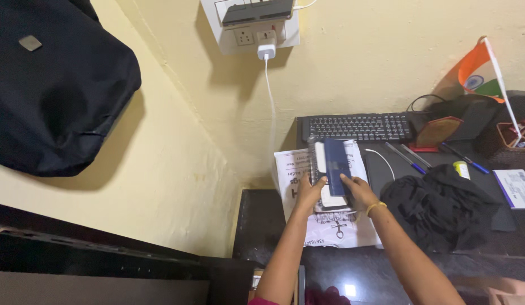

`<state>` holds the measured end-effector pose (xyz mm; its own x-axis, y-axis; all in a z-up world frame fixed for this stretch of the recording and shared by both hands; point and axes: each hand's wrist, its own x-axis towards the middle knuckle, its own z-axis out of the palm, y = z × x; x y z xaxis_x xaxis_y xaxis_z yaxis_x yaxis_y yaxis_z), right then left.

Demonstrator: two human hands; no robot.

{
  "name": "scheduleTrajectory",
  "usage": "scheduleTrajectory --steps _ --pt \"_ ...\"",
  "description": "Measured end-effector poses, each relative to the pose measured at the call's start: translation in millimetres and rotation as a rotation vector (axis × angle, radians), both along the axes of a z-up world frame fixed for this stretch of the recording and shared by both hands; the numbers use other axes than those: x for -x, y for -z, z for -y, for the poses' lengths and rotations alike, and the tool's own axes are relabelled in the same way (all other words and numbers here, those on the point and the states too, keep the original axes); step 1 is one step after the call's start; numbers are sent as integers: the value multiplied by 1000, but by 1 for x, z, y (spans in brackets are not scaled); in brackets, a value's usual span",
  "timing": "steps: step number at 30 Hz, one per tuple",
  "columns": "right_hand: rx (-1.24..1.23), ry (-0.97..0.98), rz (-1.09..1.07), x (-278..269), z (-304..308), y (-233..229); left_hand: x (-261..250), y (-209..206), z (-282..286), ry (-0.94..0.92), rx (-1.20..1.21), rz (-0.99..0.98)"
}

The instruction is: The person clears items from a desk including books, notebooks, and a laptop, and then wipes the desk surface, keyboard, mouse, and speakers using a cloth.

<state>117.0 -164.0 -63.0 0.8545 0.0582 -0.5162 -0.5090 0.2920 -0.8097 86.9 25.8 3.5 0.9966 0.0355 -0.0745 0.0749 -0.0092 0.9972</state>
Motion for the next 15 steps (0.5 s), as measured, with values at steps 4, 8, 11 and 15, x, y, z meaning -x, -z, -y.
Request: scheduleTrajectory --steps 4,8,11,15 --pt "125 49 99 16 22 -20 5 -12 2 75 180 15" --pt "-70 66 314 34 39 -45 12 -18 3 163 342 33" --pt "-113 -32 350 50 61 -68 16 -29 11 227 422 55" --pt "-245 33 395 85 99 -93 30 -65 34 341 527 9"
